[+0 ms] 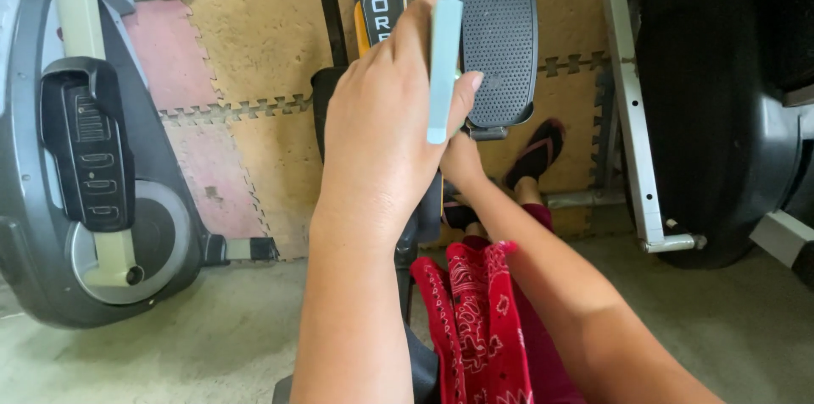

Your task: Spraying and wiping down various pieces of gym equipment including elliptical trainers and stationary bikes with a cleaning cloth.

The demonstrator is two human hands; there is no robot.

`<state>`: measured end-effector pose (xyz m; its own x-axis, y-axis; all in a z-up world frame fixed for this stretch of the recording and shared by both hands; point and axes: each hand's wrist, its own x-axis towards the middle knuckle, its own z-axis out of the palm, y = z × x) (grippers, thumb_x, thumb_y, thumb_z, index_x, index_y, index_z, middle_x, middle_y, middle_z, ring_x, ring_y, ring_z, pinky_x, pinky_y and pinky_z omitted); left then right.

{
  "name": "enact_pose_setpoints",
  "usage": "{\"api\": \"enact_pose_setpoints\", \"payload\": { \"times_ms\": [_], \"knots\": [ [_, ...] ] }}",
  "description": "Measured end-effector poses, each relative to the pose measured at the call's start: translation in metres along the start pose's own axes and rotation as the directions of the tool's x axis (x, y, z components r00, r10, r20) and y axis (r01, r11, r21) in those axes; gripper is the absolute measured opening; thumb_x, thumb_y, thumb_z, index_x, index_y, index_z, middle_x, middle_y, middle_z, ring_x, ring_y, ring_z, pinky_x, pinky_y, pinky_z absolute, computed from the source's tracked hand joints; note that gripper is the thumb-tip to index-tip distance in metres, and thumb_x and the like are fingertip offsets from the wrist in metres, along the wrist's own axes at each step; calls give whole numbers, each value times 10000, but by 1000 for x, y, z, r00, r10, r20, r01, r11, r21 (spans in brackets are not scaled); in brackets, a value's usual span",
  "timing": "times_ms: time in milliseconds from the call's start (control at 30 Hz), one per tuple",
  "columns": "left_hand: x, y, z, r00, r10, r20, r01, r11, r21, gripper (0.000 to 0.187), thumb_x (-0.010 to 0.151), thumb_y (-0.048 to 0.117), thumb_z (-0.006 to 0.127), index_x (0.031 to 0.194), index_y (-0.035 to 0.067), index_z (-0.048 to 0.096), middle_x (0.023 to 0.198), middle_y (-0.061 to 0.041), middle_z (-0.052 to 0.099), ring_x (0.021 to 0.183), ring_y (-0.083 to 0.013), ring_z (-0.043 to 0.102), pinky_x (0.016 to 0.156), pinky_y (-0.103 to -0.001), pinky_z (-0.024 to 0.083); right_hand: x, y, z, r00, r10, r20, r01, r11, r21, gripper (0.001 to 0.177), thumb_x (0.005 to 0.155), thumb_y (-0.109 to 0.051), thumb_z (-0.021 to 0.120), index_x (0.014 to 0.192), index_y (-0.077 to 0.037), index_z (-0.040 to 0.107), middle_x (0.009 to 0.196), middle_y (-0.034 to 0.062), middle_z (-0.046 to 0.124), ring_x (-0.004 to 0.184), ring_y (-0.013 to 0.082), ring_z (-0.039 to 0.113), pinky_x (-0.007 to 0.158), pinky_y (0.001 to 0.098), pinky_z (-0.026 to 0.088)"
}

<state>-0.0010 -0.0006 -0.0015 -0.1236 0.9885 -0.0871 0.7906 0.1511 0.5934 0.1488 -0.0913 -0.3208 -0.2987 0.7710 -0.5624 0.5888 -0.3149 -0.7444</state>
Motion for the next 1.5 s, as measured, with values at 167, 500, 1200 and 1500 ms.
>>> {"api": "enact_pose_setpoints", "payload": {
  "times_ms": [167,500,1200,1500],
  "knots": [
    [-2,-1,-4,998,-8,-66,9,1000,18,636,982,348,751,1429,-2,465,1047,-181,714,988,-373,701,860,-463,544,-36,-16,11,994,97,49,-83,967,-240,370,949,-109,567,1305,-8,565,1141,288,666,1021,454,682,865,519,546],
    [0,-4,-5,998,-23,-65,25,999,37,635,964,358,761,1405,-3,482,1052,-182,712,989,-366,700,856,-454,546,-54,-33,11,905,-414,98,425,875,-231,678,935,-20,546,1568,40,311,1644,302,300,1508,493,297,1202,410,362],
    [5,4,-7,998,-36,56,36,999,-8,588,921,303,775,1353,-15,534,1130,-216,706,1054,-404,675,920,-478,515,-55,2,-122,966,-147,-211,202,941,270,542,876,92,397,1352,5,641,1328,232,697,1269,283,644,1119,328,453],
    [14,16,-13,971,-158,178,170,984,-51,580,895,275,755,1378,37,538,1179,-163,697,1116,-368,654,947,-463,503,60,78,-99,956,-234,177,294,756,-584,614,1041,-248,589,1593,-101,363,1672,262,142,1542,463,90,1209,613,190]
  ]
}}
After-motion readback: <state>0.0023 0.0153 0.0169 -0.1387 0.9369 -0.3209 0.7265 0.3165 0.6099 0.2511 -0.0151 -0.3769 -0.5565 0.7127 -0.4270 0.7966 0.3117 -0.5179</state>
